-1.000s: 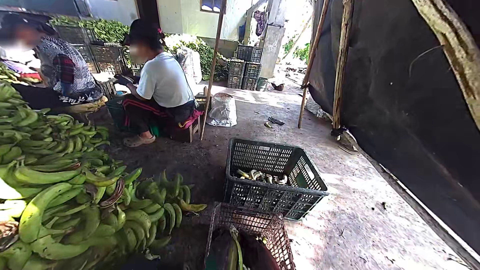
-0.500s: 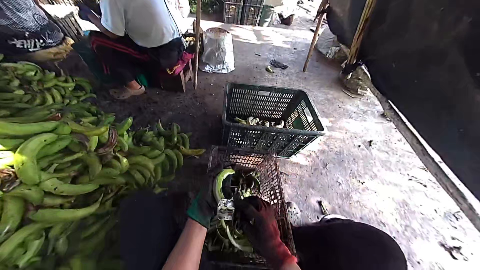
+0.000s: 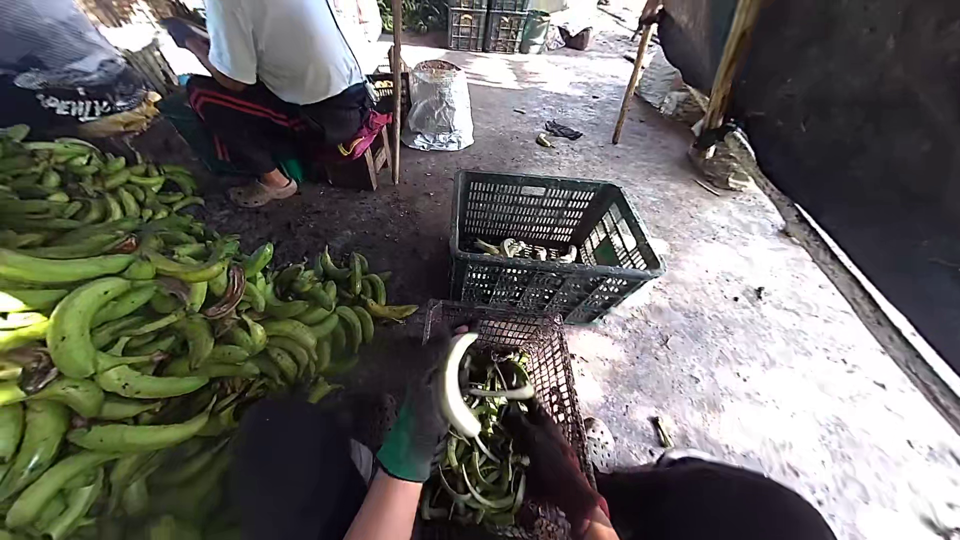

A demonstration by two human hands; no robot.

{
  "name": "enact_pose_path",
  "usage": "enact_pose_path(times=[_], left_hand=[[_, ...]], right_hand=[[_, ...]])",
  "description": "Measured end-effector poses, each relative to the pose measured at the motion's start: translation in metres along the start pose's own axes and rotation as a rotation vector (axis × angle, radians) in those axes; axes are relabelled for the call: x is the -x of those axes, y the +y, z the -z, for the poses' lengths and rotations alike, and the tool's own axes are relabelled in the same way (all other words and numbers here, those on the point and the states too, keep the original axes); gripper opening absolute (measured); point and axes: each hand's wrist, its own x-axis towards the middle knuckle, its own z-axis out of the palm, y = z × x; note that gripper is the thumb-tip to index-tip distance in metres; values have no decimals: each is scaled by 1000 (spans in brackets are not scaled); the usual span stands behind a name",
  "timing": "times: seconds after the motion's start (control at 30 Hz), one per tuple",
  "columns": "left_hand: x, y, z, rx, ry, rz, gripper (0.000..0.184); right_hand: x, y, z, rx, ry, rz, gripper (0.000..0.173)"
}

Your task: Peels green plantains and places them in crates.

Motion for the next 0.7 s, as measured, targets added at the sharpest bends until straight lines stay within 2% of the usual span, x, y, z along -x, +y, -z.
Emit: enact_pose_path(times=[0.07, 0.1, 0.17, 0.2, 0.23, 0.3, 0.33, 0.4, 0.43, 0.47, 0.53, 0.57, 0.63, 0.7], left_hand=[[-25, 13, -47, -255, 145, -303, 25], [-39, 15, -69, -418, 192, -382, 32], [-67, 22, -106, -623, 197, -437, 56], [-71, 34, -117, -669, 174, -419, 72], [-72, 43, -121, -648, 175, -448, 79], [-52, 61, -94, -593, 177, -571, 79], [-31, 72, -65, -531, 198, -635, 74], [16, 102, 12, -497, 302, -737, 64], [44, 119, 59, -648, 388, -694, 70], [72, 131, 108, -828, 505, -555, 71], [123, 131, 202, -1200, 711, -118, 73], [145, 120, 245, -1387, 734, 121, 70], [186, 92, 298, -1620, 629, 557, 62], [207, 61, 322, -1682, 483, 827, 64]], right_hand=[[1, 7, 3, 309, -97, -147, 66], [2, 10, -2, 461, -144, -194, 67], [12, 12, -15, 689, -278, -212, 55], [22, 6, -20, 742, -356, -203, 47], [29, 4, -22, 746, -400, -182, 40], [27, 27, -20, 667, -423, -95, 35], [20, 47, -17, 622, -432, -58, 37], [16, 54, -21, 564, -443, -138, 41], [22, 43, -27, 523, -423, -175, 39], [29, 29, -34, 528, -395, -208, 37], [42, 1, -48, 611, -348, -232, 36], [37, 6, -49, 636, -361, -222, 37], [14, 36, -43, 662, -408, -196, 42], [7, 42, -48, 683, -388, -211, 42]])
